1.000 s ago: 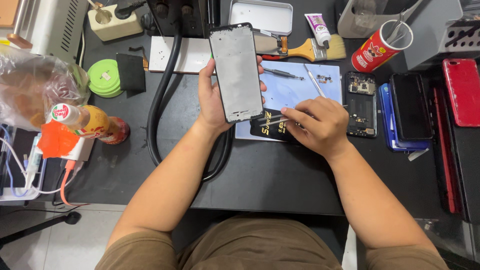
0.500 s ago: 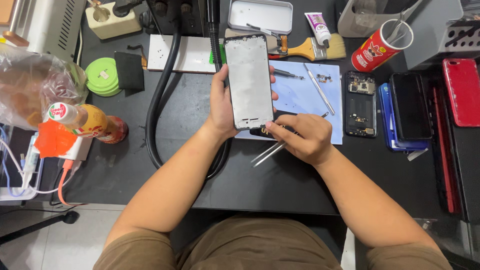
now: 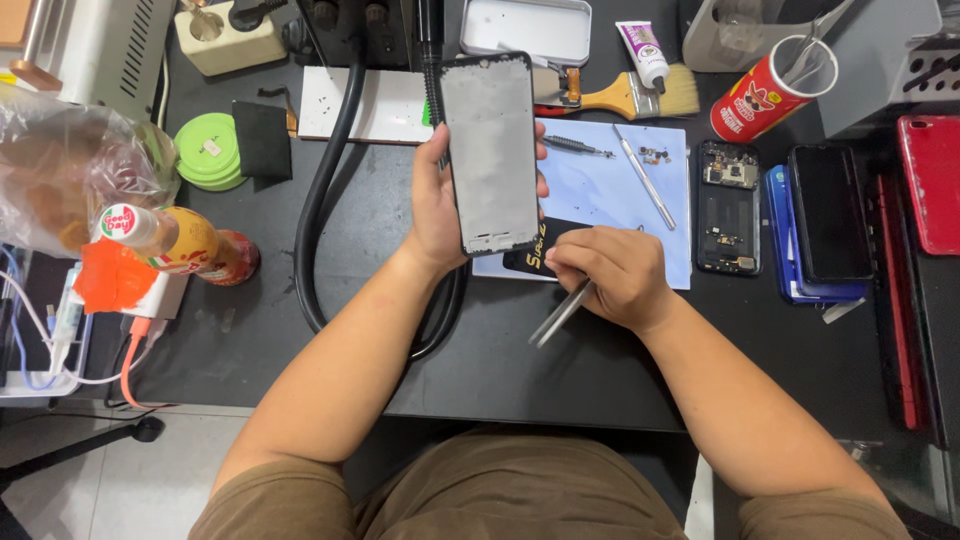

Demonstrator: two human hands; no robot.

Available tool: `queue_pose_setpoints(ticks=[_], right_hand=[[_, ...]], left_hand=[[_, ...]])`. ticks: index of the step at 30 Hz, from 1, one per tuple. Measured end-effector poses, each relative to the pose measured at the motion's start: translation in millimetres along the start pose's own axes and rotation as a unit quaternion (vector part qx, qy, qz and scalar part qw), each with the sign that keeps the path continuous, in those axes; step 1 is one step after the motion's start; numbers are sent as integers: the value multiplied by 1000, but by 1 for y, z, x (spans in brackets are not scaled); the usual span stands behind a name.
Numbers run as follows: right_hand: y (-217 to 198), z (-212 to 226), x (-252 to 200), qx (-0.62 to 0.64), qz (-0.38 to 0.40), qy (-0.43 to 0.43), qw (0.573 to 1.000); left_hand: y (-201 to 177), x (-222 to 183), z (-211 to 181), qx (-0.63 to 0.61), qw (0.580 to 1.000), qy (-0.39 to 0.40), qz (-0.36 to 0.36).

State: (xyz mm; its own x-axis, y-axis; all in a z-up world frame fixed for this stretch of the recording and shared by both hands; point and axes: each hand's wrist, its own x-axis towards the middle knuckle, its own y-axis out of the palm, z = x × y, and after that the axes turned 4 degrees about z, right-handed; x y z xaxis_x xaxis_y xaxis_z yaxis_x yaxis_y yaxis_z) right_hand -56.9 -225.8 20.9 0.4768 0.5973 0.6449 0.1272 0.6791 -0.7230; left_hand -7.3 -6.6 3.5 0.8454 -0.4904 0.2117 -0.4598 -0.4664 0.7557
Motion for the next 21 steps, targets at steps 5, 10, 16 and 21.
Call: queue_pose_setpoints(ticks=[5,10,16,21], right_hand=[[-1,-1,2,-46,13,48,998],[-1,-5,-8,-6,-39,172,984],[-18,-12,-18,12,-129,255,958],[-34,-16,-23,36,-80,369,925]], left_hand=[[-9,-3,3,27,999,22,14],[-25,-1,24,170,984,21,-57],[18,-1,7,308,946,92,-28],[38,-24,-9,595,792,132,13]])
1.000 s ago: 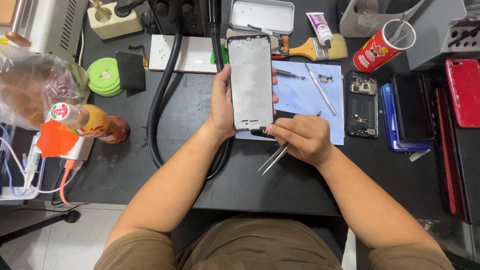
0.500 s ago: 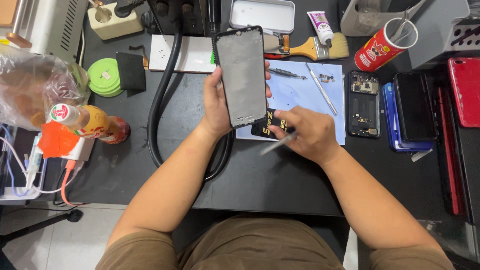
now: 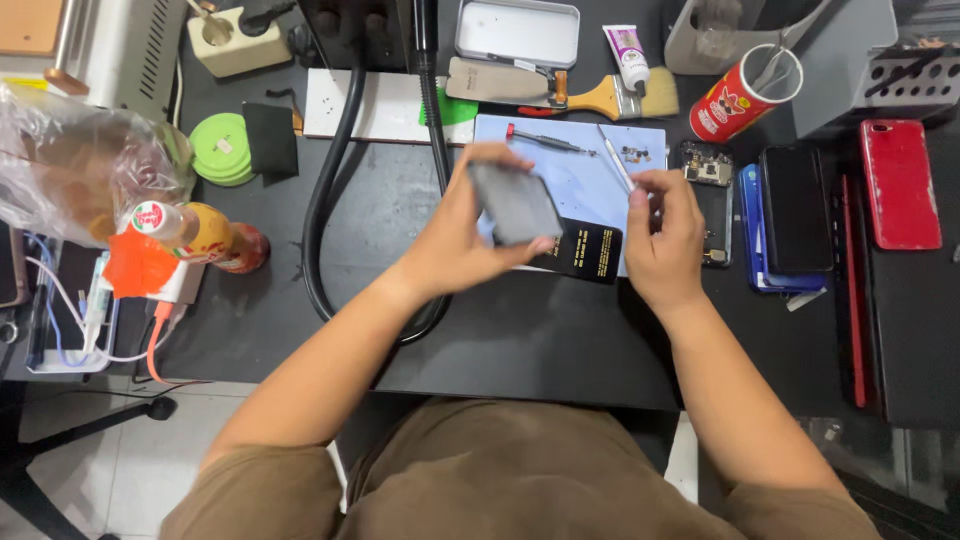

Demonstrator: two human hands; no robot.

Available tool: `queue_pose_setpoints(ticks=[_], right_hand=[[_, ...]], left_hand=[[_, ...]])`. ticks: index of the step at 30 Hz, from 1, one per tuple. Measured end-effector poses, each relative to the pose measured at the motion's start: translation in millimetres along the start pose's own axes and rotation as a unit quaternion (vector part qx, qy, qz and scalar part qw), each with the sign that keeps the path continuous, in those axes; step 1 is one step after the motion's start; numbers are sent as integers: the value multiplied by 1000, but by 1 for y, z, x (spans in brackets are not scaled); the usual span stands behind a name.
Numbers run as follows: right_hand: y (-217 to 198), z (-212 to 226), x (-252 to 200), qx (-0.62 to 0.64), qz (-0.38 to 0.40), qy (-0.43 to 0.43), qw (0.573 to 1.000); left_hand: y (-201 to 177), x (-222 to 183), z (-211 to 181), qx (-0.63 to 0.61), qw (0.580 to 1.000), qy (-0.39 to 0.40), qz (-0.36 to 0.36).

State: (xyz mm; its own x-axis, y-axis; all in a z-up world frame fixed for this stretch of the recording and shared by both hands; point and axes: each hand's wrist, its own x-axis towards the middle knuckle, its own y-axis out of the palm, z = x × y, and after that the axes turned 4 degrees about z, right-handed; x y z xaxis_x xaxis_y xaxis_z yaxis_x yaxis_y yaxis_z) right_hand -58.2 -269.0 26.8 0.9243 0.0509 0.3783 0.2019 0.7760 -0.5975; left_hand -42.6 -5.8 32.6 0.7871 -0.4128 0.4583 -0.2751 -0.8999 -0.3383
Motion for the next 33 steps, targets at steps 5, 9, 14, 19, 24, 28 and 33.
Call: queue_pose_setpoints(ticks=[5,9,14,19,24,28,33], right_hand=[[-10,9,-15,-30,100,21,994],[-10,16,-18,-78,137,-1,987],[-5,33,-14,-146,192,9,970],[9,43,-8,-193,226,-33,954],[14,41,-6,-212,251,-44,943],[13,40,-5,-212,266,-40,940],[11,39,-5,-207,267,-32,941]], left_hand=[[7,-31,1,-86,996,-30,-15],[11,-41,11,-84,995,-47,-24],[15,-45,12,-95,994,-55,-24],[15,-39,6,-90,994,-67,-19],[13,-38,3,-46,997,-65,-21],[11,-36,5,-29,997,-66,-19],[12,-38,5,-24,997,-73,-21]])
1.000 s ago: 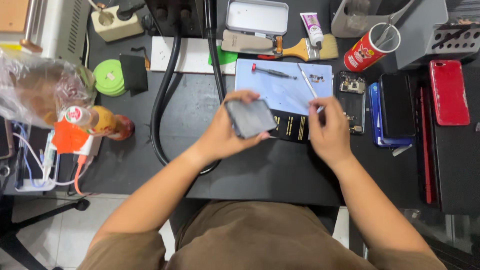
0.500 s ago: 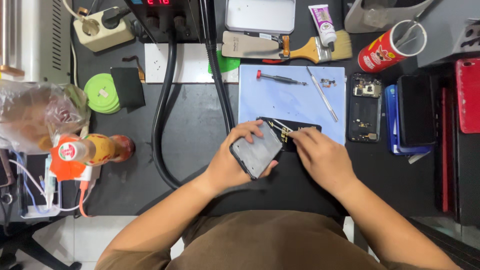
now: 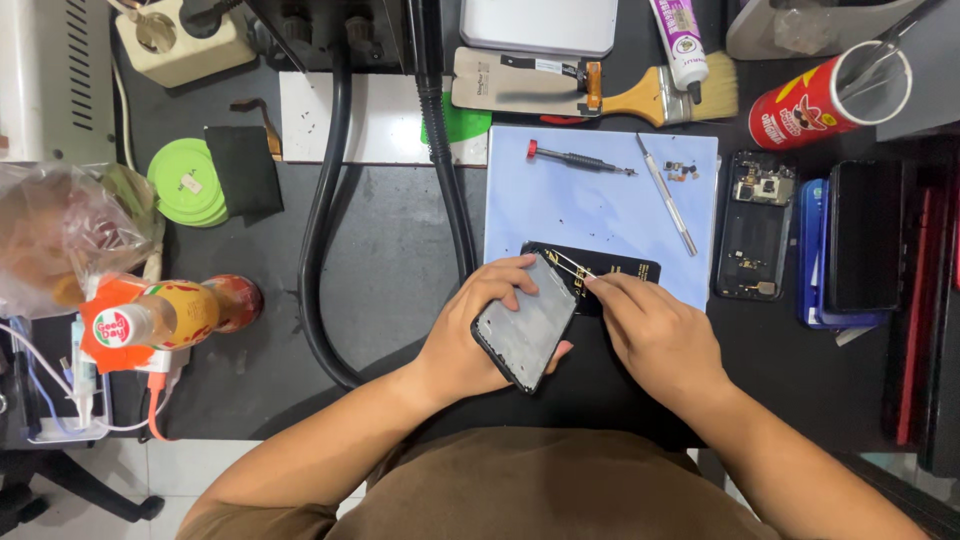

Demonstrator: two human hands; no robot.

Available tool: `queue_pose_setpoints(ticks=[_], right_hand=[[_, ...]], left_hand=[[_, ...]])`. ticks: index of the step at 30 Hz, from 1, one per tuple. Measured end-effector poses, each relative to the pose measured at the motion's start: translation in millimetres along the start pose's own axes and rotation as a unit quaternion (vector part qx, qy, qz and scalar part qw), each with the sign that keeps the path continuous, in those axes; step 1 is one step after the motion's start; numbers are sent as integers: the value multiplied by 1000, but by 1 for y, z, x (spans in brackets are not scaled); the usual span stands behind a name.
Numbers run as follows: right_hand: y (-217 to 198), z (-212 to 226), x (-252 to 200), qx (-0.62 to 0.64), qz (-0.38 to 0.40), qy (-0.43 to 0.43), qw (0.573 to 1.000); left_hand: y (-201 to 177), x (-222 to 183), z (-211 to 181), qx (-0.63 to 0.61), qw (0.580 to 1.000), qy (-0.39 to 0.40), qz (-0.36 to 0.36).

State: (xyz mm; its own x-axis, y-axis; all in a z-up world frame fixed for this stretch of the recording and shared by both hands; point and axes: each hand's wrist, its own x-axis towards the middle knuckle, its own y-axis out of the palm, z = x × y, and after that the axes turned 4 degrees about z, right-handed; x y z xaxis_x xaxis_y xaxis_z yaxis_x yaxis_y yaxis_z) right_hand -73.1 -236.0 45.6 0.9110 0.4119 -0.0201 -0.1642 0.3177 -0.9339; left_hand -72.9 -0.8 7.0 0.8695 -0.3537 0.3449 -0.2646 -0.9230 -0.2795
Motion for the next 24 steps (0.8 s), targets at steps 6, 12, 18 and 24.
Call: queue_pose_setpoints(ticks=[6,12,18,24], right_hand=[[-1,-1,-1,-8,7,-7,1000],[-1,0,-5,-4,0,-3,1000],[0,0,-9,-19,-1,-5,1000],[5,8,-10,-44,-17,-7,999]], left_hand=[[3,0,0,16,1000,10,-11],[5,-2,1,17,1000,9,-13],[7,-3,1,34,999,18,-13],[8,-1,2,58,997,44,-37]])
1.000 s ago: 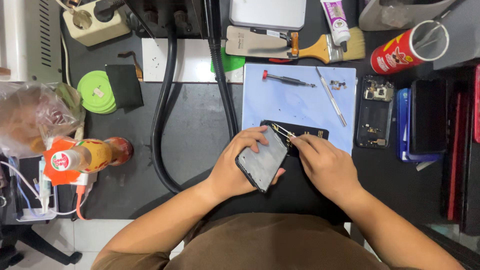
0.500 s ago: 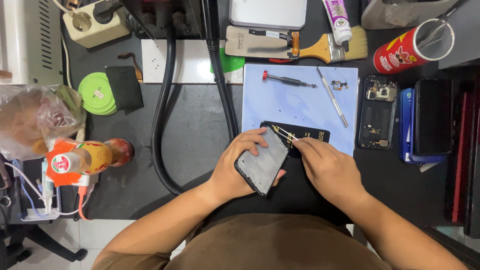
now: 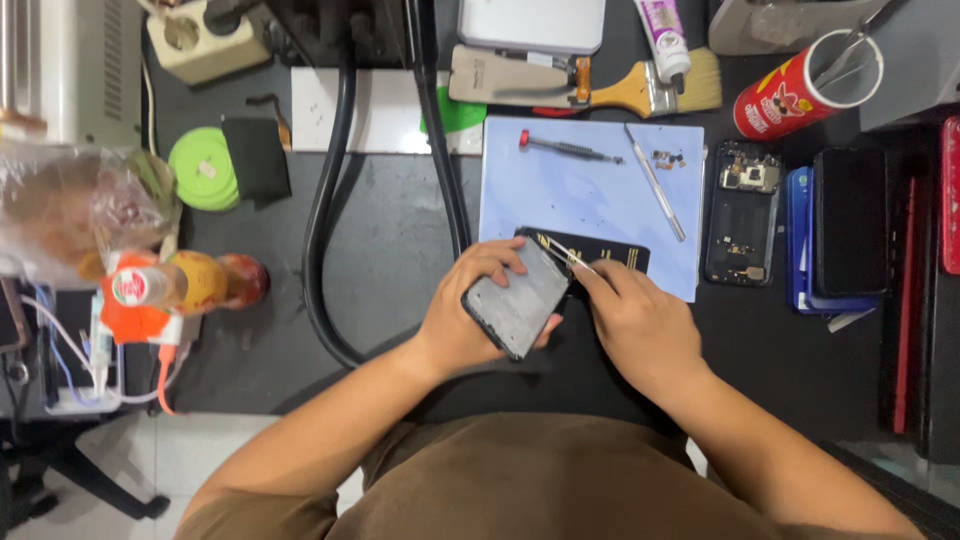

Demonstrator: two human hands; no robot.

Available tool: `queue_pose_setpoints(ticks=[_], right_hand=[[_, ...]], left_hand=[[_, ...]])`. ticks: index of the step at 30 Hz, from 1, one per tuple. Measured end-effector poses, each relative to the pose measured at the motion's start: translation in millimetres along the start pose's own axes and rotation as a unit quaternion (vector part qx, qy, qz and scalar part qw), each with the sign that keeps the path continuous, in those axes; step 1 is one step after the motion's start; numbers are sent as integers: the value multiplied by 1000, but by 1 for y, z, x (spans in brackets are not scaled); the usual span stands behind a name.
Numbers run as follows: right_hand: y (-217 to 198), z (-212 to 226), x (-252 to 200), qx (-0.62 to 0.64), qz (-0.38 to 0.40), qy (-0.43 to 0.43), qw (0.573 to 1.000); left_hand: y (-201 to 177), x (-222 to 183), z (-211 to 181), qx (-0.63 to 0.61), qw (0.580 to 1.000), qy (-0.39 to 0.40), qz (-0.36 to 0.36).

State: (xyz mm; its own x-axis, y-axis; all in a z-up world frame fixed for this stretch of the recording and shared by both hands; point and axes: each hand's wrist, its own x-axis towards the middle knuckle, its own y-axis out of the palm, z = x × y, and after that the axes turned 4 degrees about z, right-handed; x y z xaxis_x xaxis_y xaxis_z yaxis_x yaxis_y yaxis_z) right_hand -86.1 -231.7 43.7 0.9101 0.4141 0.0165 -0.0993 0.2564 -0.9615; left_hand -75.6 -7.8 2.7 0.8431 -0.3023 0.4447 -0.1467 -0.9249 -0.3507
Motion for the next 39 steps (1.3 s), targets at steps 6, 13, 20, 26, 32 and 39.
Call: queue_pose_setpoints(ticks=[6,13,20,26,32,39], right_hand=[[-4,6,-1,-5,21,13,1000],[-5,10,7,-33,55,26,998],[-4,10,5,-48,46,14,998],[4,11,6,-51,13,4,999],[8,11,5,-51,-7,-7,999],[17,8,4,-29,-24,-14,999]], left_hand=[[2,-1,2,-1,1000,7,-15],[3,0,4,8,1000,9,-13],[4,-2,2,3,1000,4,-8],[2,-2,3,-8,1000,-3,-9],[3,-4,2,-26,1000,-15,-7],[4,-5,6,-42,999,-7,-12]])
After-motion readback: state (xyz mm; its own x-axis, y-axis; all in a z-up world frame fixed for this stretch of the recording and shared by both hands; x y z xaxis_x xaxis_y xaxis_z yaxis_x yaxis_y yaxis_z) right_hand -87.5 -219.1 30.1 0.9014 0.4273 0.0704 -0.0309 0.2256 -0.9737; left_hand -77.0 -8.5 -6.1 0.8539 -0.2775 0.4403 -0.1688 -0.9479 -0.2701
